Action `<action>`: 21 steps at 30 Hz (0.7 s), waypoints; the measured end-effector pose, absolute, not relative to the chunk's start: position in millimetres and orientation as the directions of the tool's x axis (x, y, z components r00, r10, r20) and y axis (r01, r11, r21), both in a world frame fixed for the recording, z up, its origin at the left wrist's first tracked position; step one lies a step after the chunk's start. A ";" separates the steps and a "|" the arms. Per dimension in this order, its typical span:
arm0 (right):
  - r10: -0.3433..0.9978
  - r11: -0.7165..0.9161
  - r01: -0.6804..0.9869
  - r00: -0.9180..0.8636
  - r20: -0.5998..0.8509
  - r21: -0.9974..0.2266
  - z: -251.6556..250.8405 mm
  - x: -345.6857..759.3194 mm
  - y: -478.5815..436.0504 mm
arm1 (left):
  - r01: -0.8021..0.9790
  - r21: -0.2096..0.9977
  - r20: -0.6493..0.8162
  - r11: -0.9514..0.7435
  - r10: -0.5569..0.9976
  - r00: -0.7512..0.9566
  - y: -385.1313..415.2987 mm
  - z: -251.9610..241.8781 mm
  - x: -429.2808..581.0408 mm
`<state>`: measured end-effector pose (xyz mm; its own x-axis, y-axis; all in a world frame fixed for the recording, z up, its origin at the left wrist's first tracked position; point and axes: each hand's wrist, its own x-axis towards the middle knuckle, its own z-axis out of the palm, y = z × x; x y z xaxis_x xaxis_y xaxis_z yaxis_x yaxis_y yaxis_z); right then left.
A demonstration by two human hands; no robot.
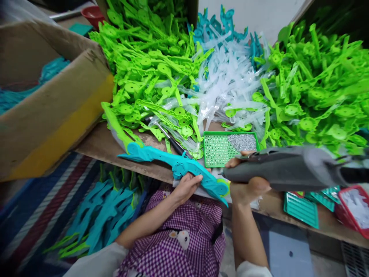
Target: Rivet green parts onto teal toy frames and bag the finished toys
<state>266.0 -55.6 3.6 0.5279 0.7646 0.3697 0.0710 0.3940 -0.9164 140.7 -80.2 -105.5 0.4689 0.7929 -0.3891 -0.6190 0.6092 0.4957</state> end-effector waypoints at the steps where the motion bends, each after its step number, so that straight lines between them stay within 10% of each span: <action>1: 0.717 0.374 0.165 0.573 0.397 -0.913 6.2 268.6 -56.6 | -0.610 0.501 -0.377 0.613 0.790 0.484 -80.7 -106.2 138.1; 13: 0.599 0.291 0.576 0.513 0.615 -0.764 8.2 273.2 -77.4 | -0.519 0.597 -0.330 0.611 0.777 0.536 -92.6 -111.4 132.2; 21: 0.974 0.214 0.789 -0.130 0.184 -0.576 -39.8 254.9 -113.8 | -0.335 0.794 -0.295 0.508 0.803 0.519 -102.4 -122.7 134.9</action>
<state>254.9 -113.8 -39.8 -0.1297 0.9744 0.1839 0.7893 0.2137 -0.5756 134.9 -102.4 -122.7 0.5185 0.8027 -0.2947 -0.3348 0.5077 0.7938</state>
